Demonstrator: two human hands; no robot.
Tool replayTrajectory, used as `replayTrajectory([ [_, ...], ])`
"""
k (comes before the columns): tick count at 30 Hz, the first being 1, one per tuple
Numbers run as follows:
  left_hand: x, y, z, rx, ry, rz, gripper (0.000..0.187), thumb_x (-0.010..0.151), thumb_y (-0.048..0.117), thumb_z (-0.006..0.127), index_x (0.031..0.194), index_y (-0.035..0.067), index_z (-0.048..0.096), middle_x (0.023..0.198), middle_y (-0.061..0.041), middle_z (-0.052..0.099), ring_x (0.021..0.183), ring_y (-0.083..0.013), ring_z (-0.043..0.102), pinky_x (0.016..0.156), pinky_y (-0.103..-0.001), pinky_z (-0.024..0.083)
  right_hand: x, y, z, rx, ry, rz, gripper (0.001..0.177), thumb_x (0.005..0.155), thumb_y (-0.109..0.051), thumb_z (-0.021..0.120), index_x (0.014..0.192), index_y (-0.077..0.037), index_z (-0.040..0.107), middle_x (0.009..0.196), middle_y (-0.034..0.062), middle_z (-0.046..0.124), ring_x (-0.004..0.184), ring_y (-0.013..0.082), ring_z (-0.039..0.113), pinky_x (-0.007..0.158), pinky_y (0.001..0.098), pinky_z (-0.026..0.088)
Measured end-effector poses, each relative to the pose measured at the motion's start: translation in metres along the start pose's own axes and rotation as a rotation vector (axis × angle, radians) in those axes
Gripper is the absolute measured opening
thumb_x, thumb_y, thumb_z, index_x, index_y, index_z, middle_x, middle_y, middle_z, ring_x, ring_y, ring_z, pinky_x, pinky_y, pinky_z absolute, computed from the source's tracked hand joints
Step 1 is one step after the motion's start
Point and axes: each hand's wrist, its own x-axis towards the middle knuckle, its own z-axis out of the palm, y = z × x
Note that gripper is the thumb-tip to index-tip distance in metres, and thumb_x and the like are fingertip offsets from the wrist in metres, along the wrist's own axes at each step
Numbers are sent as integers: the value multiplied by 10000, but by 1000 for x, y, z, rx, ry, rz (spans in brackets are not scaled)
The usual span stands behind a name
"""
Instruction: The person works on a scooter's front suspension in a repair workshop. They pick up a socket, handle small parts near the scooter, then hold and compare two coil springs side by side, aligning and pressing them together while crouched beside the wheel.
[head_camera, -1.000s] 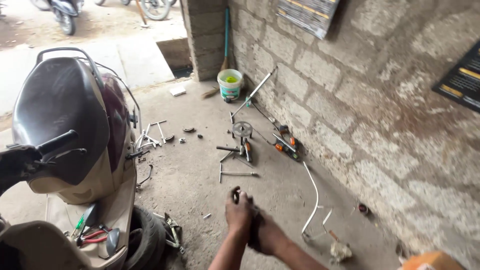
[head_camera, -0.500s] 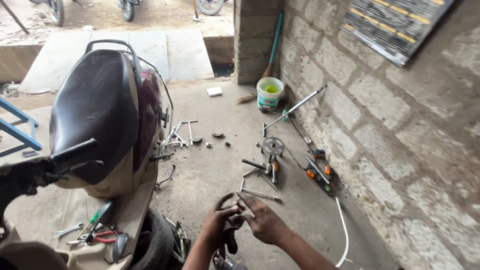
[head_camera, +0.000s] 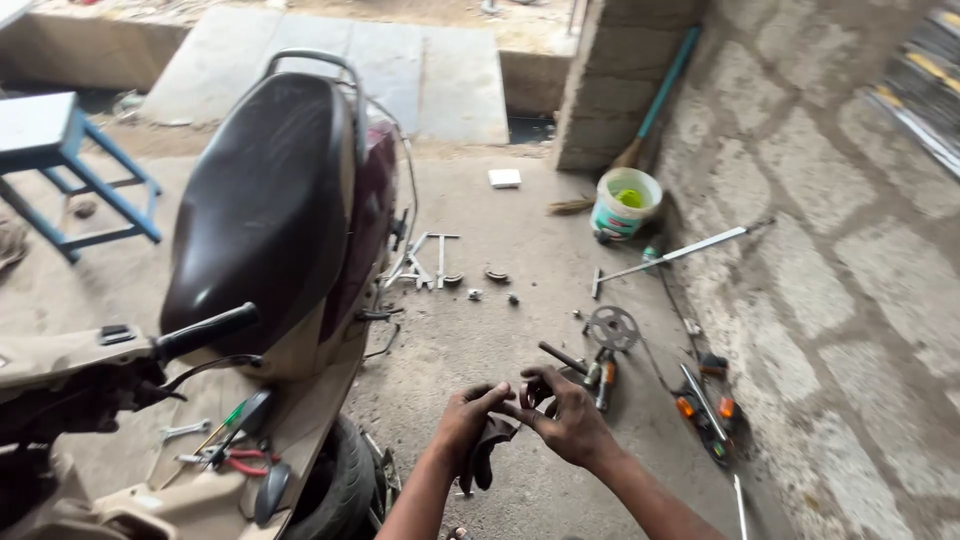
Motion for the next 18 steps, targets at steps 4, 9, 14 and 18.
replayTrajectory([
  [4,-6,23,1,-140,61,54,395,915,322,723,1101,-25,736,955,-105,778,744,-212,727,670,-319,619,45,-4,8,29,-126,-66,416,824,-119,824,1203,-74,660,1014,78,785,888,187,775,737,333,617],
  [9,6,10,-17,-301,143,86,393,935,339,716,1101,-15,747,923,-113,752,739,-200,719,664,-314,598,89,5,32,177,-272,-240,396,806,-25,765,1188,-48,665,1082,119,738,964,183,769,793,314,655],
  [14,17,-1,-27,-447,338,114,351,908,320,744,1073,10,750,904,-103,747,720,-215,712,651,-320,587,128,30,42,122,-349,-340,406,795,-89,802,1171,-20,667,1052,94,735,960,165,740,799,305,630],
  [18,32,-7,-53,-478,811,87,334,872,325,744,1013,23,746,854,-143,775,650,-209,697,583,-305,521,177,83,52,572,-551,173,396,995,-309,671,1167,46,694,900,164,719,766,221,705,577,303,568],
])
